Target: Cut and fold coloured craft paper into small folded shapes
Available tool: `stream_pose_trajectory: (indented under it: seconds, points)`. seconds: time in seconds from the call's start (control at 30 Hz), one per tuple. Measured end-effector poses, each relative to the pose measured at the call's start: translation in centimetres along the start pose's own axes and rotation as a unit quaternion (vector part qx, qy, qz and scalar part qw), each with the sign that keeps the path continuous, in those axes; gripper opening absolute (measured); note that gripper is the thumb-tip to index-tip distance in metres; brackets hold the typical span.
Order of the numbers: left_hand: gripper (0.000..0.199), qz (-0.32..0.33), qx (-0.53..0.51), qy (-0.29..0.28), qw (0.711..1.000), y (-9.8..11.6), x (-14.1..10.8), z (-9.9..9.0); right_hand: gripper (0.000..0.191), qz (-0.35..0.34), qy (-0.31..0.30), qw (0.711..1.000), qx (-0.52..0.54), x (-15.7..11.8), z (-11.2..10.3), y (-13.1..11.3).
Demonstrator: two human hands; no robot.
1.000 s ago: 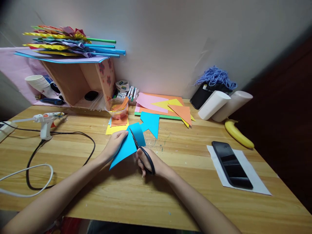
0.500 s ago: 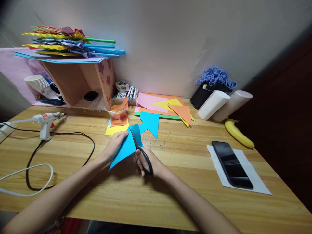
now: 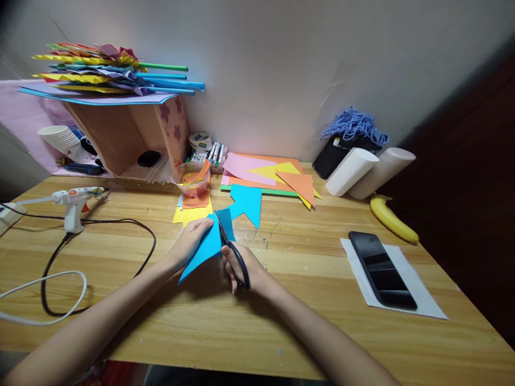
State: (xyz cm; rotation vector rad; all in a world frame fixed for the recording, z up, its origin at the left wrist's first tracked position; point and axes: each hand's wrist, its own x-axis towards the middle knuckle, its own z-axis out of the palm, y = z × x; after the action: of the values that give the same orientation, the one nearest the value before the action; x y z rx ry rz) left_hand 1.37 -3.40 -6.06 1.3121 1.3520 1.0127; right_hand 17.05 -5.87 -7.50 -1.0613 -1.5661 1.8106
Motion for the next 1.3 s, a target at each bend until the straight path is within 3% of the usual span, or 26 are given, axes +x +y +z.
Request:
stream_pose_trajectory:
  seconds: [0.2, 0.33, 0.4, 0.5, 0.6, 0.83, 1.0, 1.2, 1.3]
  points:
    - [0.034, 0.048, 0.107, 0.057, 0.991, 0.0, 0.7, -1.3, 0.058, 0.005, 0.047, 0.999, 0.004, 0.1, -0.8, -0.8]
    - [0.037, 0.044, 0.331, 0.113, 0.936, -0.5, 1.4, -2.7, 0.048, -0.004, 0.168, 0.984, -0.061, 0.7, -3.4, -1.1]
    - [0.032, 0.027, 0.41, 0.141, 0.901, -0.9, 1.6, -3.0, 0.04, -0.042, 0.251, 0.954, -0.16, 1.0, -5.1, -0.8]
    - [0.028, 0.061, 0.469, 0.187, 0.861, -1.5, 1.7, -3.1, 0.029, -0.072, 0.355, 0.875, -0.322, 1.5, -7.2, -0.2]
    - [0.035, 0.132, 0.503, 0.205, 0.83, -1.7, 1.8, -3.0, 0.034, -0.059, 0.391, 0.814, -0.425, 2.1, -8.4, 0.5]
    - [0.018, 0.205, 0.463, 0.095, 0.857, -1.5, 1.6, -2.2, 0.024, -0.014, 0.441, 0.722, -0.533, 2.6, -11.3, 1.3]
    - [0.016, 0.171, 0.439, 0.054, 0.88, -1.4, 1.1, -1.8, 0.024, 0.008, 0.466, 0.669, -0.579, 2.0, -13.3, 1.6]
    - [0.017, 0.171, 0.44, 0.022, 0.881, -1.8, 1.0, -1.7, 0.026, -0.047, 0.465, 0.669, -0.577, 2.4, -11.2, 1.5]
    - [0.019, 0.167, 0.446, 0.007, 0.879, -2.0, 1.0, -1.6, 0.022, -0.114, 0.387, 0.703, -0.585, 2.6, -9.6, 1.1]
